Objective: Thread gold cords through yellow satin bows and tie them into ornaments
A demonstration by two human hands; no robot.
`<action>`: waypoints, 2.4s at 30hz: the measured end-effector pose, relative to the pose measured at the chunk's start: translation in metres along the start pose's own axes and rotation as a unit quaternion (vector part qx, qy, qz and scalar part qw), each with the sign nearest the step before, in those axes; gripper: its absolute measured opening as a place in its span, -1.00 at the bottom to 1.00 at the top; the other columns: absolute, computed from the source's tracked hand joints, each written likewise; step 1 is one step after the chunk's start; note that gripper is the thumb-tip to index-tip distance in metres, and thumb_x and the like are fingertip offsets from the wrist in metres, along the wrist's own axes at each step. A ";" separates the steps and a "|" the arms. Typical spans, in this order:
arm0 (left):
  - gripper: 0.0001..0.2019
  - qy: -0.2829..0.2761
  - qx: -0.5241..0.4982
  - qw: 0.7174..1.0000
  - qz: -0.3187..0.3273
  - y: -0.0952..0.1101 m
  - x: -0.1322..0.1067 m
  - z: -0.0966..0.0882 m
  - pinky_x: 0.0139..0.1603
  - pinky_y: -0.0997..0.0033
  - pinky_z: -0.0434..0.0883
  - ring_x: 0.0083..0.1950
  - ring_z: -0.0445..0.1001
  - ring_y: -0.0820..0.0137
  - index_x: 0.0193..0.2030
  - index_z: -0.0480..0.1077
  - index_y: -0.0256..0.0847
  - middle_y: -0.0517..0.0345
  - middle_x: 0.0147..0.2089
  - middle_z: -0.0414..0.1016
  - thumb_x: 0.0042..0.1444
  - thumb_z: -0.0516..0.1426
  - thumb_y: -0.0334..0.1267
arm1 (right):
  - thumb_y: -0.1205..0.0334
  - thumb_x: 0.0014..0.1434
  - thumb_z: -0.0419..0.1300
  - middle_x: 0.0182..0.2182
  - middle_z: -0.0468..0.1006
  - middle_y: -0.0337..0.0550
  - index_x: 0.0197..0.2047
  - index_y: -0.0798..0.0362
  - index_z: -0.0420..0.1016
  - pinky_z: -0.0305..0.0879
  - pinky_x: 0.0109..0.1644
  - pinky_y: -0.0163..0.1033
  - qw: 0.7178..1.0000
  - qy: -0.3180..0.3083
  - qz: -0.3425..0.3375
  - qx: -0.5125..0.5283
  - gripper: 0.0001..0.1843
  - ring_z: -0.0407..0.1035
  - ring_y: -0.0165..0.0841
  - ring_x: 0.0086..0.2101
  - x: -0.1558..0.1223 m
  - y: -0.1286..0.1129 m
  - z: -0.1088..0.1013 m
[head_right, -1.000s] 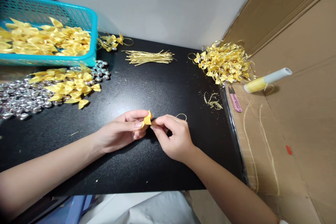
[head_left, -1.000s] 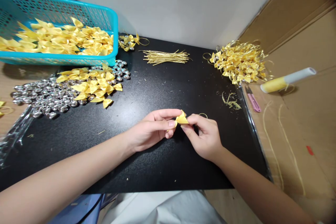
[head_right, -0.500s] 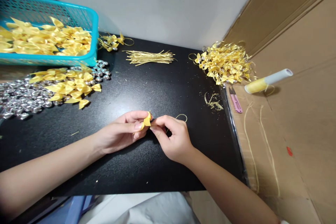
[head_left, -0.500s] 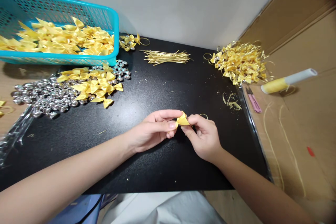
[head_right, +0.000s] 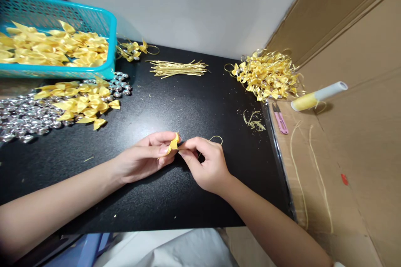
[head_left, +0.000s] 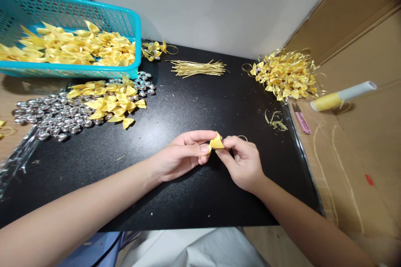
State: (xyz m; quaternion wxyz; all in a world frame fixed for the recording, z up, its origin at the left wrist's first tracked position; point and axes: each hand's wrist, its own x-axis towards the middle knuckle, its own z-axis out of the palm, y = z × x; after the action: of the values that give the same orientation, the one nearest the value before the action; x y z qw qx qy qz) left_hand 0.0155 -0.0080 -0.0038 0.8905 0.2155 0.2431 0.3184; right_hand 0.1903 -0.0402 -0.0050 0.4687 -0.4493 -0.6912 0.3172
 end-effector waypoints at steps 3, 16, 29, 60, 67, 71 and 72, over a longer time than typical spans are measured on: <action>-0.79 0.001 -0.002 1.000 -0.002 0.000 0.000 0.000 -0.49 0.68 0.29 -0.57 0.34 0.65 -0.27 0.60 -0.25 0.24 -0.51 0.47 -0.12 0.36 -0.43 | 0.37 0.17 0.17 -0.60 0.40 -0.33 -0.43 0.02 0.38 0.24 -0.46 -0.36 1.000 0.004 -0.004 -0.003 -0.85 0.25 -0.50 -0.57 0.001 -0.001 0.000; -0.78 0.016 -0.009 1.000 -0.011 0.002 0.000 0.002 -0.49 0.70 0.29 -0.57 0.33 0.66 -0.27 0.60 -0.27 0.24 -0.52 0.46 -0.14 0.35 -0.45 | 0.35 0.19 0.17 -0.58 0.44 -0.30 -0.44 0.04 0.39 0.23 -0.46 -0.35 0.998 -0.008 -0.032 -0.044 -0.84 0.26 -0.50 -0.58 0.003 0.001 -0.003; -0.76 0.009 -0.009 1.000 -0.018 -0.001 0.001 0.002 -0.46 0.72 0.31 -0.52 0.35 0.68 -0.27 0.62 -0.26 0.22 -0.41 0.52 -0.16 0.38 -0.42 | 0.39 0.19 0.19 -0.57 0.44 -0.31 -0.41 0.03 0.40 0.23 -0.43 -0.35 0.998 0.005 -0.052 -0.027 -0.85 0.26 -0.50 -0.55 0.002 0.004 -0.001; -0.75 0.025 0.003 0.999 0.045 0.009 -0.001 0.002 -0.49 0.72 0.31 -0.57 0.35 0.68 -0.27 0.63 -0.18 0.22 -0.48 0.55 -0.17 0.38 -0.44 | 0.33 0.21 0.16 -0.53 0.46 -0.30 -0.36 0.03 0.40 0.29 -0.41 -0.36 1.000 0.004 0.002 -0.001 -0.90 0.32 -0.48 -0.52 0.000 0.004 0.000; -0.78 0.069 0.030 0.997 0.027 0.007 0.002 0.001 -0.41 0.69 0.37 -0.52 0.39 0.65 -0.30 0.64 -0.25 0.17 -0.49 0.54 -0.18 0.39 -0.39 | 0.34 0.23 0.14 -0.54 0.43 -0.31 -0.33 0.02 0.40 0.28 -0.45 -0.38 1.000 0.030 0.003 0.003 -0.92 0.30 -0.51 -0.55 -0.002 0.004 -0.004; -0.80 0.057 0.072 0.996 0.020 0.002 0.001 0.003 -0.38 0.62 0.40 -0.49 0.42 0.62 -0.28 0.63 -0.25 0.13 -0.38 0.58 -0.13 0.38 -0.36 | 0.35 0.22 0.15 -0.53 0.46 -0.30 -0.31 0.02 0.40 0.33 -0.43 -0.35 0.999 0.021 -0.022 0.012 -0.93 0.34 -0.49 -0.54 -0.003 0.003 -0.004; -0.80 0.055 0.081 0.995 0.015 0.001 0.001 0.003 -0.38 0.60 0.40 -0.49 0.43 0.61 -0.27 0.63 -0.25 0.13 -0.37 0.59 -0.12 0.37 -0.35 | 0.36 0.22 0.15 -0.52 0.48 -0.29 -0.30 0.02 0.40 0.36 -0.40 -0.34 0.999 0.019 -0.023 0.018 -0.93 0.37 -0.48 -0.52 -0.003 0.003 -0.004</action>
State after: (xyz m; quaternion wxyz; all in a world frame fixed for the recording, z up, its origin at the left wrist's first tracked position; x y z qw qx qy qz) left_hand 0.0173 -0.0071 -0.0010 0.8507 0.2728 0.3131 0.3222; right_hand 0.1961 -0.0418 -0.0075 0.4968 -0.4307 -0.6863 0.3108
